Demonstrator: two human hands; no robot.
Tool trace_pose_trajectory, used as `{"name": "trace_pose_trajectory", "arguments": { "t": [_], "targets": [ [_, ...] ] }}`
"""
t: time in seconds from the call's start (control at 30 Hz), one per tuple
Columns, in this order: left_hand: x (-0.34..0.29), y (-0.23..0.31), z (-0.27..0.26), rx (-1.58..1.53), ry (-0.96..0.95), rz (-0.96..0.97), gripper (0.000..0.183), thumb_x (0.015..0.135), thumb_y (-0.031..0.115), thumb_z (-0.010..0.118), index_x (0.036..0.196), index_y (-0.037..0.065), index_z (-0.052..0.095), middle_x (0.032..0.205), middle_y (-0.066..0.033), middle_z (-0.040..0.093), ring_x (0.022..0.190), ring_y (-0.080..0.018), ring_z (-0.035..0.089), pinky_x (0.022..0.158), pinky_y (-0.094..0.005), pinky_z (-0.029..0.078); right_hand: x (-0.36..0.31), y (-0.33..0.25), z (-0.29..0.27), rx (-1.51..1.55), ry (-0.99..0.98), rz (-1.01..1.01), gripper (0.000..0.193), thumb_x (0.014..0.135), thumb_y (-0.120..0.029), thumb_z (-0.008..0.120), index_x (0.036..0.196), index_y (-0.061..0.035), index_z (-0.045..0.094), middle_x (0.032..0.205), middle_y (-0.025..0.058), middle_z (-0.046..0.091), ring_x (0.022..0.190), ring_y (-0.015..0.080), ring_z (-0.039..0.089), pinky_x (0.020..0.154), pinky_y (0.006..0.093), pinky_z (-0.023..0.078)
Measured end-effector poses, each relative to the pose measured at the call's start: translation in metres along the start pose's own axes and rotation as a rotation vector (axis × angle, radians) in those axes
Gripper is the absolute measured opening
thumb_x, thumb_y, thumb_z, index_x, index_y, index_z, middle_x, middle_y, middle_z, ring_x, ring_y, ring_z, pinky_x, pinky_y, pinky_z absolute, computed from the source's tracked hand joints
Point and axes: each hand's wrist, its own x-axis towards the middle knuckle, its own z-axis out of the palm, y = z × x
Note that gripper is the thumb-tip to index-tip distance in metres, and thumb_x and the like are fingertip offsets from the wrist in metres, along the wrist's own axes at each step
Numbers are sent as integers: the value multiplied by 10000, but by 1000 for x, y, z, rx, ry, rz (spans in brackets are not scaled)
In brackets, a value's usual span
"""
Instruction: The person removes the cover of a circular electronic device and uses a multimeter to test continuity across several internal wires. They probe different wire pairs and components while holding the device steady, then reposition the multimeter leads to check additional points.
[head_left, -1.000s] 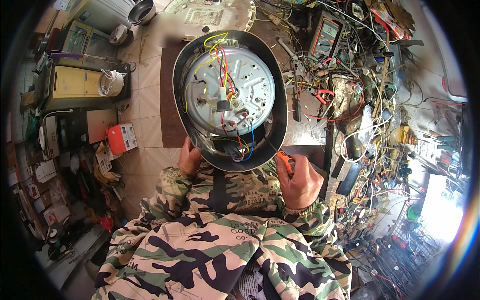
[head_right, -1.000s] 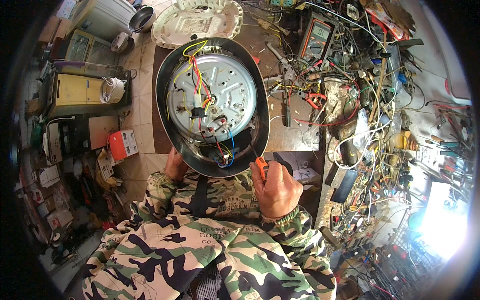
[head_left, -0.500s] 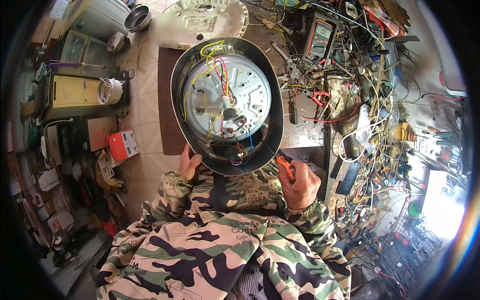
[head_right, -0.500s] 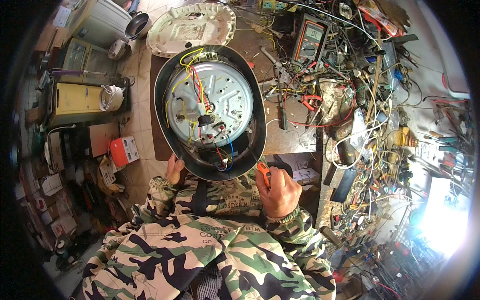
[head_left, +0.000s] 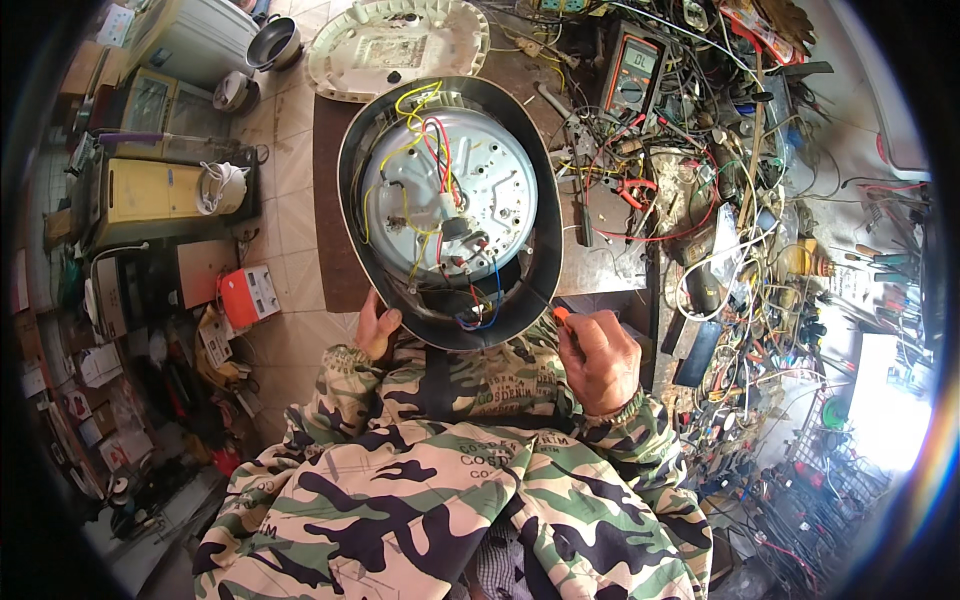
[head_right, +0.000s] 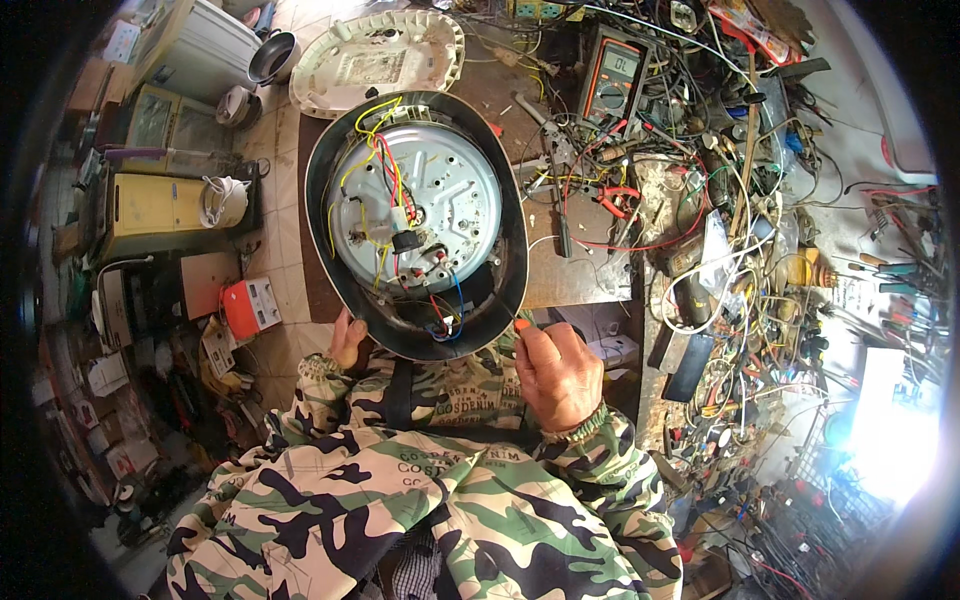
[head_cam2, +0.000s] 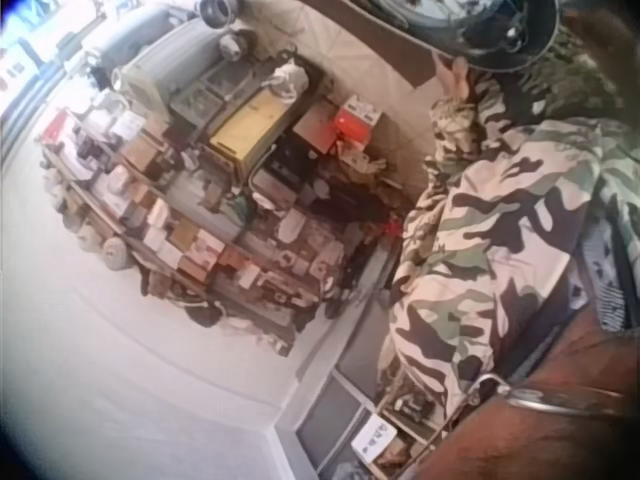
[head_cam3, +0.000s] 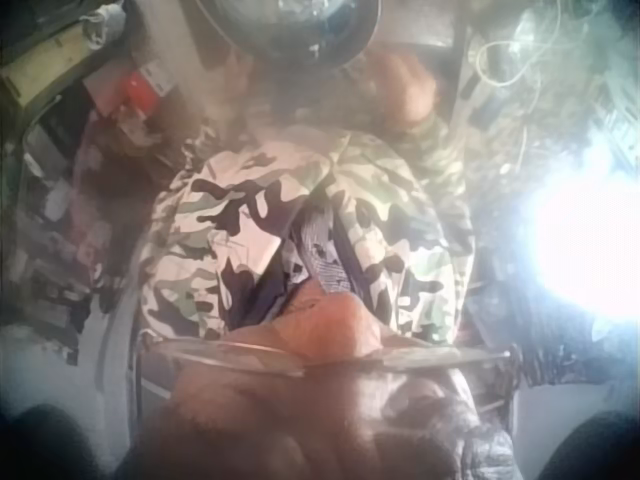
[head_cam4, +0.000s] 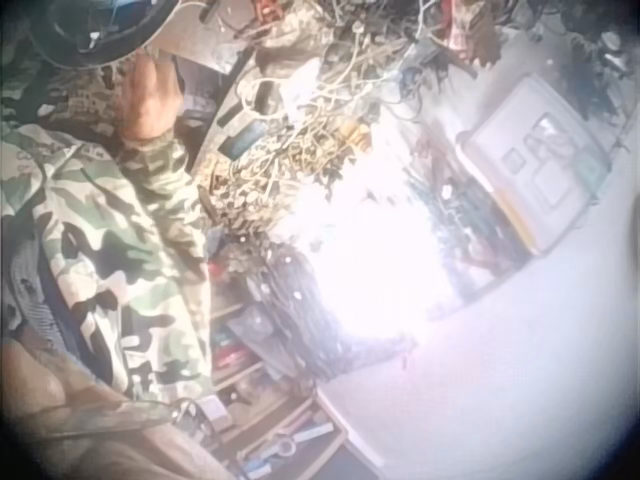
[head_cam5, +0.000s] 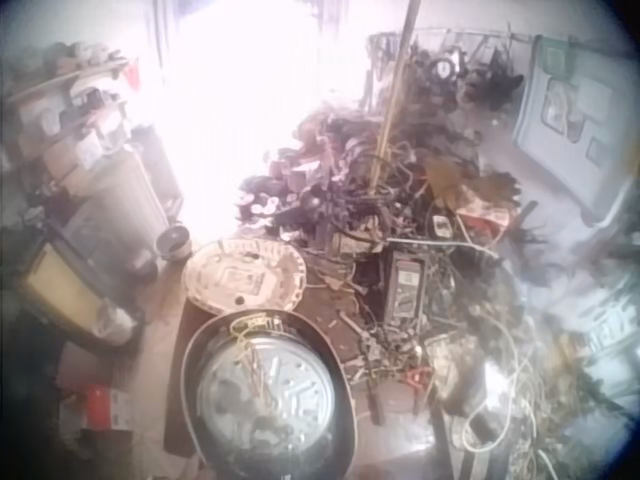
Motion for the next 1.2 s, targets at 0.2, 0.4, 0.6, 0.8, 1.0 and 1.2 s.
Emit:
{"name": "trace_pose_trajectory", "arguments": {
  "t": [0.2,0.4,0.6,0.8,1.0,1.2],
  "targets": [
    [5,11,8,-73,18,51,929,819,400,776,1501,5,285,1409,-117,471,1278,-210,449,1099,-361,338,9,-14,-21,-198,-222,50,149,823,-156,717,943,-91,657,715,96,582,593,316,624,524,419,497],
    [52,81,-7,86,54,409,1020,821,320,768,1566,11,142,1569,-186,292,1435,-307,319,1155,-421,303,21,-17,-22,-428,-329,-27,149,782,-213,695,802,-66,674,633,123,597,564,326,642,505,437,485],
    [119,179,0,204,93,486,733,923,257,703,1505,-1,339,1479,-152,445,1360,-257,431,1107,-370,378,46,-19,-21,-477,-633,129,192,803,-254,632,770,-78,700,674,194,656,649,363,674,590,470,525],
    [178,182,16,-75,-133,368,456,969,121,609,1390,-28,512,1291,-101,617,1169,-154,582,1032,-286,432,43,-10,-13,-212,-699,296,287,854,-232,601,1064,-64,702,906,235,688,841,436,656,797,500,527],
    [181,171,11,-126,-98,466,430,984,93,545,1382,-64,504,1321,-108,606,1196,-150,567,1051,-282,412,47,-7,-11,-225,-678,344,311,839,-244,625,1094,-95,724,926,201,705,855,403,672,798,475,540],
    [176,174,17,-128,-84,451,427,986,102,549,1372,-75,505,1312,-108,610,1197,-148,561,1047,-276,409,37,-6,-5,-240,-627,285,219,838,-239,614,1011,-151,717,800,191,685,758,414,664,690,514,543]
  ]
}}
